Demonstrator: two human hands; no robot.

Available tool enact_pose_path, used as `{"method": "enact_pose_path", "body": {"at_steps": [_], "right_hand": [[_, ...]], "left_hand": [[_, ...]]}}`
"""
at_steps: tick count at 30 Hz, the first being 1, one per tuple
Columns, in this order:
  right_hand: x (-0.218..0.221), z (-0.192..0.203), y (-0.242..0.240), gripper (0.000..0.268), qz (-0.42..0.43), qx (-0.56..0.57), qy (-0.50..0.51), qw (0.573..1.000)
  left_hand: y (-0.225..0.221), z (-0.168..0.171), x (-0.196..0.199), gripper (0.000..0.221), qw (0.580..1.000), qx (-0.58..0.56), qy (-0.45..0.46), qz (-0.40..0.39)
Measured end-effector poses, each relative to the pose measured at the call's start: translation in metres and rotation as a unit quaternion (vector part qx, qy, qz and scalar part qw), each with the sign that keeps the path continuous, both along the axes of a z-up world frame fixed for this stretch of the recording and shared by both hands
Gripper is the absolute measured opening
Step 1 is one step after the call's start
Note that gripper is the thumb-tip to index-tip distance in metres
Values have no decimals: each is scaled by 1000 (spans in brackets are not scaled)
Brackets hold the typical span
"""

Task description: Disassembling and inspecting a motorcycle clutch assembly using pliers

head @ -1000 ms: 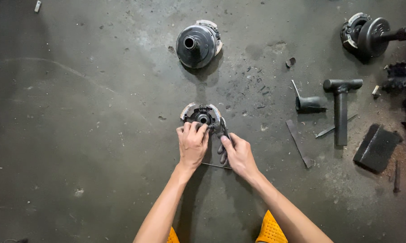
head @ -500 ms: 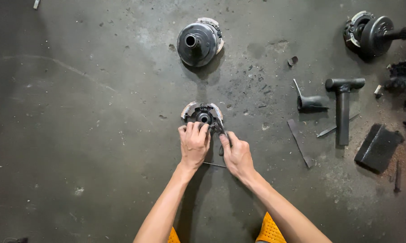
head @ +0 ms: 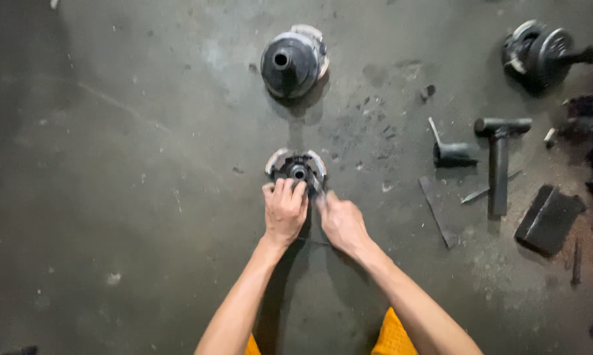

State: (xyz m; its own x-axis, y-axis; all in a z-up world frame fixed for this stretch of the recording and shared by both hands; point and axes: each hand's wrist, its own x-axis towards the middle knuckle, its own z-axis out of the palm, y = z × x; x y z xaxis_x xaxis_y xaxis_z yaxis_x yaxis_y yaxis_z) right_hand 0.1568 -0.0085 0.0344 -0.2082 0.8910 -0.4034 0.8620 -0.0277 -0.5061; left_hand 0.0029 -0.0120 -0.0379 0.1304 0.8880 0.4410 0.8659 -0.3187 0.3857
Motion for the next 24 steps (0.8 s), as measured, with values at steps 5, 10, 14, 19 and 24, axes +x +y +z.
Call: {"method": "enact_pose_path", "body": {"at_steps": [5, 10, 14, 19, 24], "right_hand": [[4, 33, 7, 27, -65, 51, 17, 996], [36, 32, 23, 20, -191, 90, 100, 972], [57, 6, -6, 13, -199, 153, 104, 962], [74, -35, -20, 23, -178, 179, 65, 965], [75, -38, -15, 50, -113, 228, -38, 966]], "left_hand": [[1, 9, 1, 15, 1000, 3, -9, 11], [8, 54, -13, 12, 979, -47, -185, 70], [-9, 77, -60, 9, 931, -54, -302, 196], [-54, 70, -96, 11, 925, -148, -282, 209], [-90, 73, -107, 10, 936, -130, -241, 223]]}}
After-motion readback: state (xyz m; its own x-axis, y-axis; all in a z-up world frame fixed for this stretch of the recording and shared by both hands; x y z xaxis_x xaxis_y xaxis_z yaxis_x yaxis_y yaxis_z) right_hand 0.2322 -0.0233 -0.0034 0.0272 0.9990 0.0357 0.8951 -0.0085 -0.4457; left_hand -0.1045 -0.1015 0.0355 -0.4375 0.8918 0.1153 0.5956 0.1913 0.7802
